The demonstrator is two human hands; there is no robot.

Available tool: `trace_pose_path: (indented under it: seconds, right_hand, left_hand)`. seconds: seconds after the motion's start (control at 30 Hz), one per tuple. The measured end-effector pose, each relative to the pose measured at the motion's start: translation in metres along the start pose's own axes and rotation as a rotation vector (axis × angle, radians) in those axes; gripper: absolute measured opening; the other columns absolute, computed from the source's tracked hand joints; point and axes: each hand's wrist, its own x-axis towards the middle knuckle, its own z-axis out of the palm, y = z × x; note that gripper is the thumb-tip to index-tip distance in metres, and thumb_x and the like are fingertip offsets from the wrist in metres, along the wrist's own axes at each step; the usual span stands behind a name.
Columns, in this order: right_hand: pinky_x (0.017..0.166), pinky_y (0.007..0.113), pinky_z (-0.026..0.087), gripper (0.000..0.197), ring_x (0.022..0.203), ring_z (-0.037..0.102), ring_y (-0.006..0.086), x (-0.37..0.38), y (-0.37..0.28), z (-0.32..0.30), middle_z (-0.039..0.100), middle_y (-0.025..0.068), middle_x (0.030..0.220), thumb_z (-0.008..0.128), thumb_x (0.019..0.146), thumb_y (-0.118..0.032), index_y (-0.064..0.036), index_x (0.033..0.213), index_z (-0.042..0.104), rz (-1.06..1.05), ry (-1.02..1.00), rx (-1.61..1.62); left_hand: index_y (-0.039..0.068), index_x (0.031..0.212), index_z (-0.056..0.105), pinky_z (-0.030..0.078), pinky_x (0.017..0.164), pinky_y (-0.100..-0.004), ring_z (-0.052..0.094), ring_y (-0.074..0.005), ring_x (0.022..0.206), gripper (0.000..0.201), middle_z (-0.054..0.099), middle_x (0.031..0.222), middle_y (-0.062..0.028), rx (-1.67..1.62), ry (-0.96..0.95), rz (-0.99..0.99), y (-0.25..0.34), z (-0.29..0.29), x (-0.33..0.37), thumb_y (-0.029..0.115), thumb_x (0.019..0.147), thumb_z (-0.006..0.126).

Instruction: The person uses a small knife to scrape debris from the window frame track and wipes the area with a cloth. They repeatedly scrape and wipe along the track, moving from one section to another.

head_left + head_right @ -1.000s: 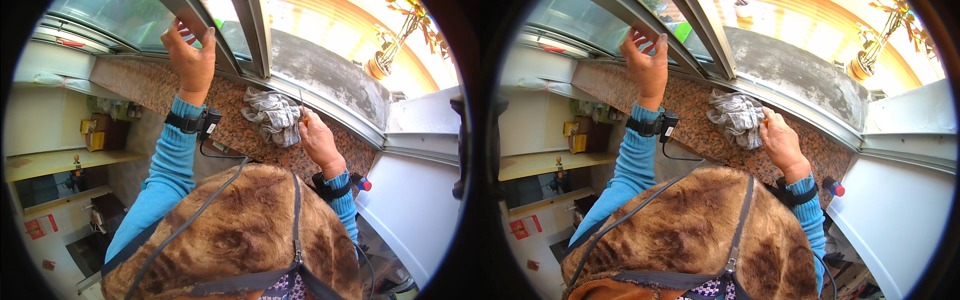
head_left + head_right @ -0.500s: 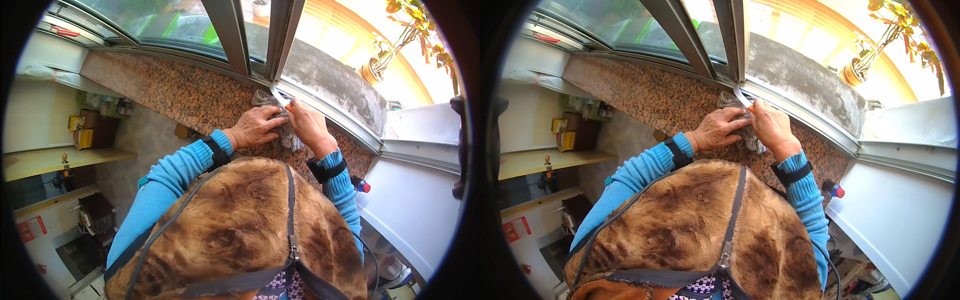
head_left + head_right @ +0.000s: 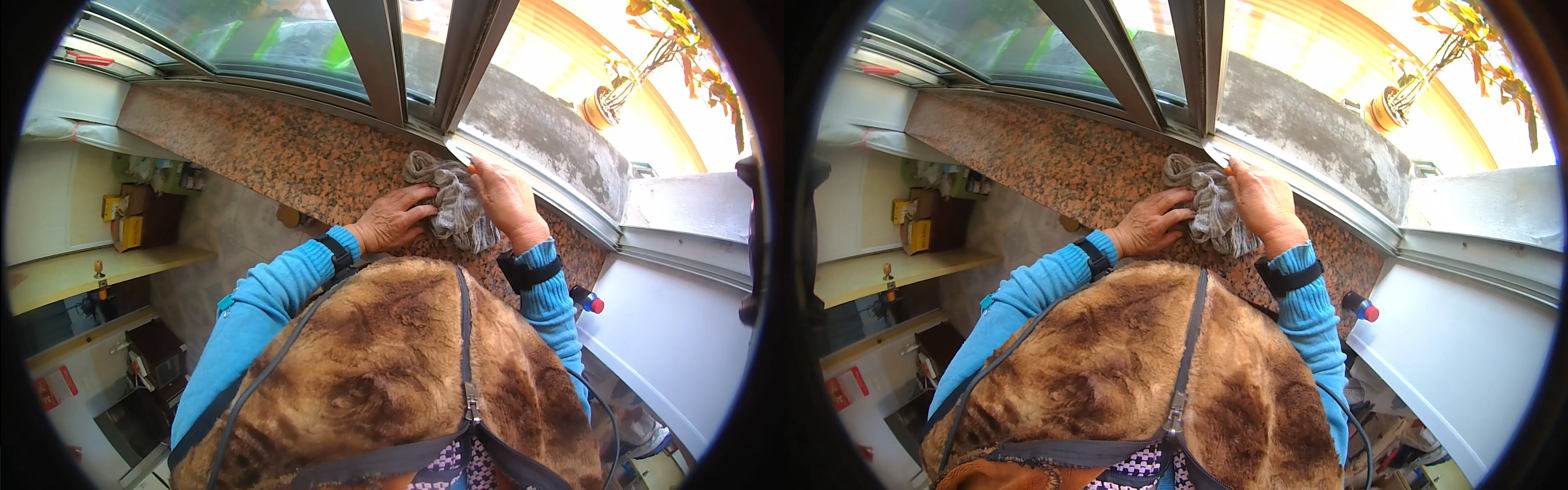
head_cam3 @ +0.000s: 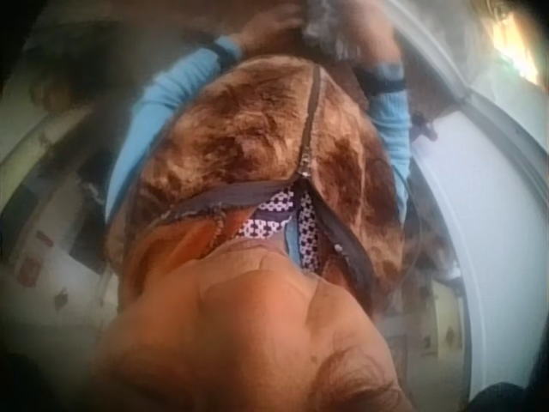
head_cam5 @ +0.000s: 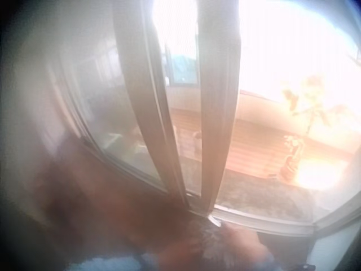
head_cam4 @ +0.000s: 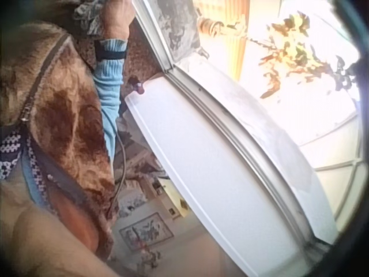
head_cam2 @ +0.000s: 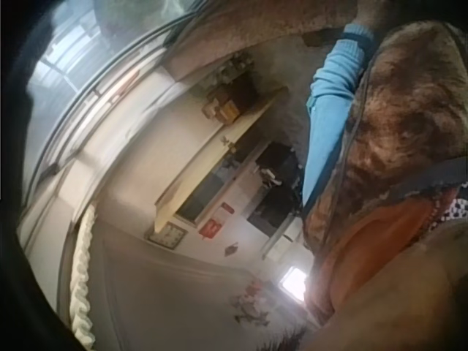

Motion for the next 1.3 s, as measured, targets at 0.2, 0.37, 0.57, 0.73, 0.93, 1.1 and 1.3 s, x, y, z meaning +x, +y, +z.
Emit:
trace_pose_path:
  seconds: [0.2,0.37,0.57,0.73,0.93,1.1,1.3]
  right_hand:
    - [0.078,0.049,0.057,0.022,0.094,0.073,0.0380,0.005,-0.003,-0.003,0.075,0.0174,0.098,0.061,0.105,-0.024,-0.0106,0.121,0.068,-0.075,0.072,0.041]
    - [0.073,0.049,0.056,0.024,0.089,0.073,0.0383,0.008,-0.004,0.001,0.074,0.0172,0.095,0.062,0.104,-0.024,-0.0121,0.124,0.067,-0.027,0.054,-0.064]
    - [0.073,0.049,0.056,0.022,0.086,0.072,0.0393,0.000,-0.007,-0.007,0.072,0.0163,0.091,0.060,0.106,-0.026,-0.0121,0.122,0.066,-0.002,0.015,-0.072]
    - [0.071,0.048,0.058,0.019,0.085,0.074,0.0355,0.008,-0.009,-0.004,0.074,0.0145,0.092,0.058,0.106,-0.026,-0.0114,0.111,0.069,0.015,0.055,-0.130]
    - [0.073,0.048,0.058,0.021,0.087,0.074,0.0355,0.001,-0.001,-0.006,0.074,0.0142,0.094,0.059,0.107,-0.027,-0.0140,0.118,0.071,0.024,0.056,-0.115]
    - [0.073,0.048,0.058,0.018,0.088,0.074,0.0351,-0.003,-0.005,-0.008,0.074,0.0145,0.093,0.062,0.103,-0.025,-0.0134,0.114,0.070,0.123,0.043,-0.123]
    - [0.072,0.048,0.059,0.020,0.086,0.075,0.0343,0.003,-0.007,-0.011,0.075,0.0141,0.095,0.061,0.104,-0.025,-0.0131,0.115,0.072,-0.003,0.110,-0.157]
  left_hand:
    - [0.013,0.131,0.062,0.048,0.116,-0.0491,0.051,-0.0393,0.141,0.057,0.051,0.152,-0.0151,0.005,0.001,-0.007,-0.001,0.002,0.000,0.011,0.078,0.083]
    - [0.012,0.131,0.063,0.048,0.115,-0.0496,0.052,-0.0396,0.140,0.055,0.051,0.151,-0.0155,0.007,0.011,-0.009,-0.001,0.004,0.000,0.010,0.079,0.082]
    - [0.012,0.130,0.062,0.048,0.115,-0.0500,0.053,-0.0392,0.139,0.054,0.052,0.150,-0.0153,0.011,0.010,-0.012,0.001,0.003,0.001,0.009,0.080,0.081]
    - [0.013,0.130,0.062,0.049,0.115,-0.0498,0.053,-0.0388,0.139,0.053,0.052,0.150,-0.0149,0.021,0.002,-0.011,0.001,0.002,0.002,0.010,0.080,0.080]
    - [0.013,0.129,0.063,0.049,0.115,-0.0492,0.054,-0.0384,0.138,0.052,0.052,0.149,-0.0144,0.013,0.005,-0.022,0.001,0.002,0.002,0.009,0.080,0.080]
    - [0.013,0.129,0.063,0.049,0.115,-0.0490,0.054,-0.0382,0.138,0.052,0.053,0.149,-0.0140,0.023,0.006,-0.015,0.001,0.001,0.003,0.010,0.080,0.080]
    - [0.013,0.129,0.063,0.049,0.115,-0.0489,0.054,-0.0381,0.138,0.052,0.053,0.149,-0.0144,0.035,-0.006,-0.022,0.000,0.001,0.003,0.009,0.080,0.080]
